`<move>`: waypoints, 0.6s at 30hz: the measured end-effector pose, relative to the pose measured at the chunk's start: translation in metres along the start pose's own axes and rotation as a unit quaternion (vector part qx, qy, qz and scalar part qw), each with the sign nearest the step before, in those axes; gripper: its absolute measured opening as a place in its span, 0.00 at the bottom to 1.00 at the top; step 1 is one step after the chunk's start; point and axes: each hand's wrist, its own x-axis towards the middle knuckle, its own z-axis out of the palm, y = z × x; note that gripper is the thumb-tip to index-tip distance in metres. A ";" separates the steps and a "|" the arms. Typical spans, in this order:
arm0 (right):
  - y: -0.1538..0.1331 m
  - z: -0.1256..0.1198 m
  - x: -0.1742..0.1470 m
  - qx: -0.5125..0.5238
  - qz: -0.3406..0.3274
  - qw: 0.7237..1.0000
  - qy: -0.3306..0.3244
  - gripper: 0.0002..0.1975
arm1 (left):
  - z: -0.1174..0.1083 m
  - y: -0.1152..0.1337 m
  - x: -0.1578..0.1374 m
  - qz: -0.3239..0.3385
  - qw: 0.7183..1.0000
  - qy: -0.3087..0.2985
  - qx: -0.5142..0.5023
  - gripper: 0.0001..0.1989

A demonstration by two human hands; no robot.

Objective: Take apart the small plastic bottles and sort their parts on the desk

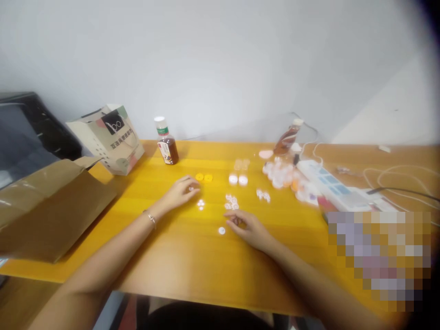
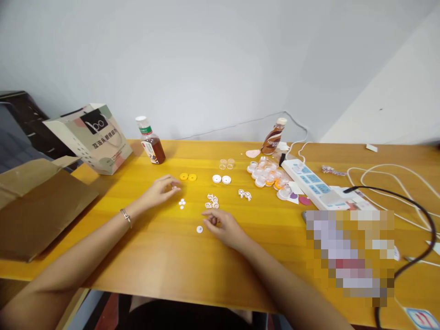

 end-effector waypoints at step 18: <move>0.019 -0.059 0.014 -0.163 0.025 0.954 0.251 0.09 | 0.045 0.081 -0.039 0.162 0.982 -0.087 -0.030 0.11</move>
